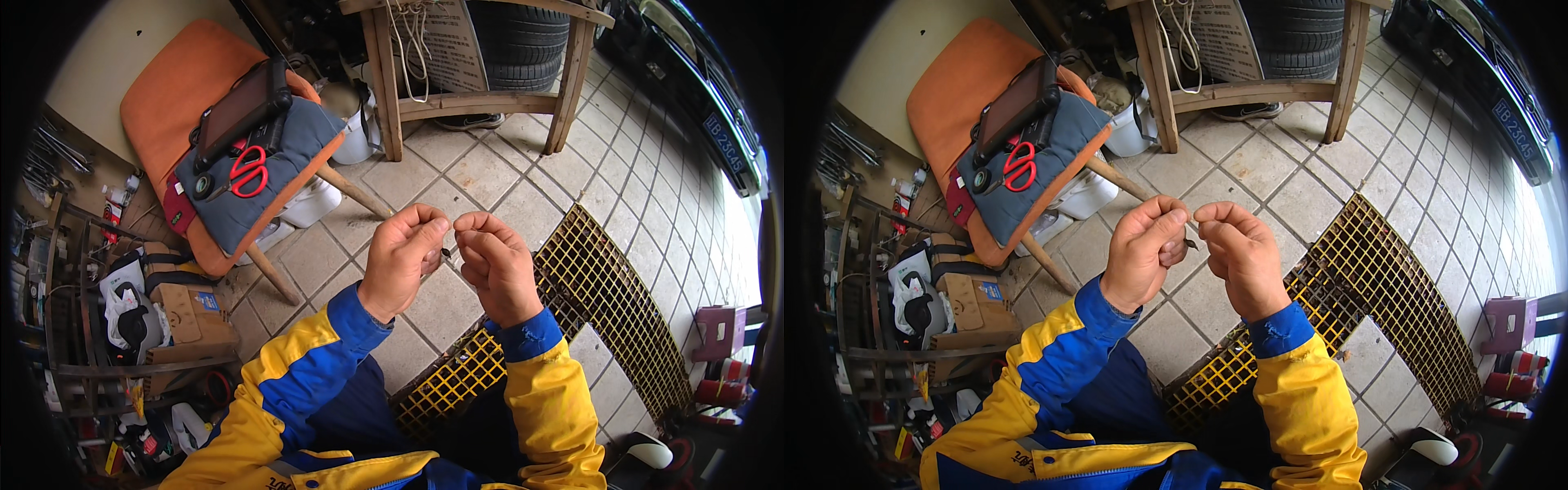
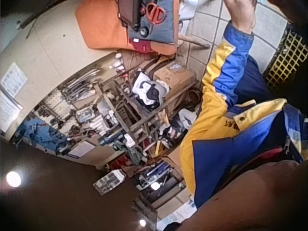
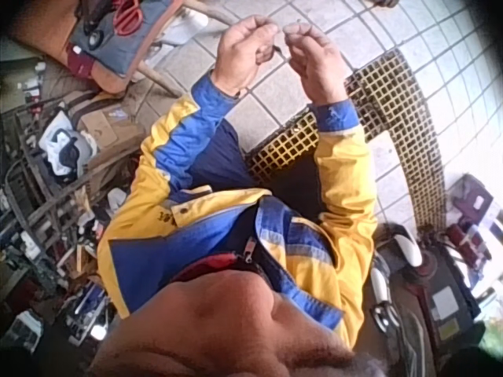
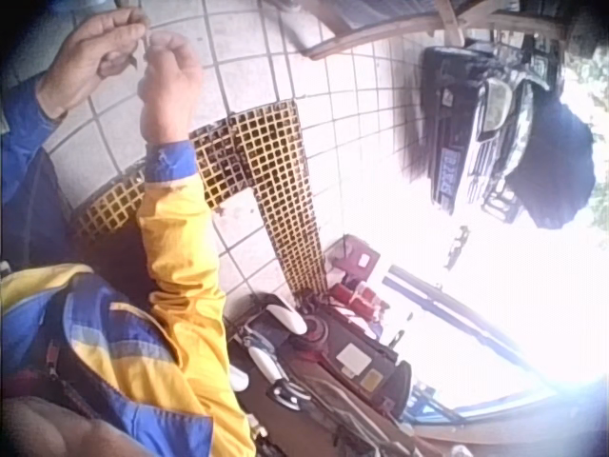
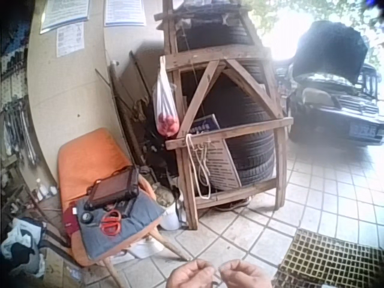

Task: The person sits on the floor and uses red scissors to cut a small piece from a plastic bag. They then manipulate a small metal component with both hands, repeatedly adjusting and inspecting it.

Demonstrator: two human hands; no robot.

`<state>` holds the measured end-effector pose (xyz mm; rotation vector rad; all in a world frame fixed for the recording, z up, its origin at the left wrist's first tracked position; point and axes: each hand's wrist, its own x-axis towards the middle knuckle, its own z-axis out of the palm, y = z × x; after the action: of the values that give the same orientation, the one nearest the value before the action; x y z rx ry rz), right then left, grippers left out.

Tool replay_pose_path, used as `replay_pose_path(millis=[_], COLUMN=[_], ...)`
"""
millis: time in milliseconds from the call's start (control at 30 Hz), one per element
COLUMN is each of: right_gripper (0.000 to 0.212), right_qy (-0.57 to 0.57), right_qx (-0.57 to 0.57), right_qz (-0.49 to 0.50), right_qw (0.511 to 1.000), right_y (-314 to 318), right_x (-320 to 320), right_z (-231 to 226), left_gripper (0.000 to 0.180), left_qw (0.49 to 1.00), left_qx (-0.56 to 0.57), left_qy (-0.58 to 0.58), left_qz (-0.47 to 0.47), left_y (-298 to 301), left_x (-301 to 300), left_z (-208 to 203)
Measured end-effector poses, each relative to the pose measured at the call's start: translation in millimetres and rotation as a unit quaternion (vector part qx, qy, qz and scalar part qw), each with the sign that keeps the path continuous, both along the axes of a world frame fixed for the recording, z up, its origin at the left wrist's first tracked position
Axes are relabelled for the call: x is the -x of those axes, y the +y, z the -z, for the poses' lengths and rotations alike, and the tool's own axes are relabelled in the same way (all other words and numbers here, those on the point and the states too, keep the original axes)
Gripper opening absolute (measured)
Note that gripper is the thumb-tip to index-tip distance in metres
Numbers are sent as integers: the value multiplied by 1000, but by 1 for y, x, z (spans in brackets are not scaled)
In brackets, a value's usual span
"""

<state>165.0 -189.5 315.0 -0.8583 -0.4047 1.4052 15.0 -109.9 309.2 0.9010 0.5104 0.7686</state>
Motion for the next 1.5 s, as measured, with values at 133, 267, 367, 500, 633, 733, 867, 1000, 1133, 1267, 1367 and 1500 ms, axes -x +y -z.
replay_pose_path(millis=[133,267,367,500,633,733,867,1000,1133,1267,1367,1500], right_gripper=[13,11,9,10,10,9,11,13,15,13,11,11], right_qy=[-64,-75,-37,30,51,48,17,-25,-69,-61,-53,-53], right_qx=[-4,0,-5,9,8,12,6,9,4,-3,-5,3], right_qz=[12,41,19,-6,-13,-9,-9,-3,4,-4,-5,-4], right_qw=[998,996,999,1000,999,999,1000,1000,998,998,999,999], right_y=[0,1,1,1,2,1,0,1,1,1,1,1], right_x=[3,4,2,-2,-3,-3,-2,0,1,1,1,1], right_z=[-2,-1,2,5,6,6,5,4,3,4,5,5], left_gripper=[10,10,9,9,10,8,6,6,6,6,7,6], left_qw=[1000,1000,1000,998,997,998,997,997,999,1000,1000,999], left_qx=[-13,-8,8,33,40,6,-54,-58,-42,-4,11,22], left_qy=[14,11,3,-19,-18,-1,49,39,14,-14,-20,-21], left_qz=[-4,11,24,53,67,58,27,13,8,10,16,12], left_y=[0,0,0,1,1,1,-1,0,1,0,-1,0], left_x=[0,0,0,1,3,2,1,3,3,1,2,2], left_z=[-1,-1,-2,-3,-4,-5,-4,-3,-2,-2,-2,-1])
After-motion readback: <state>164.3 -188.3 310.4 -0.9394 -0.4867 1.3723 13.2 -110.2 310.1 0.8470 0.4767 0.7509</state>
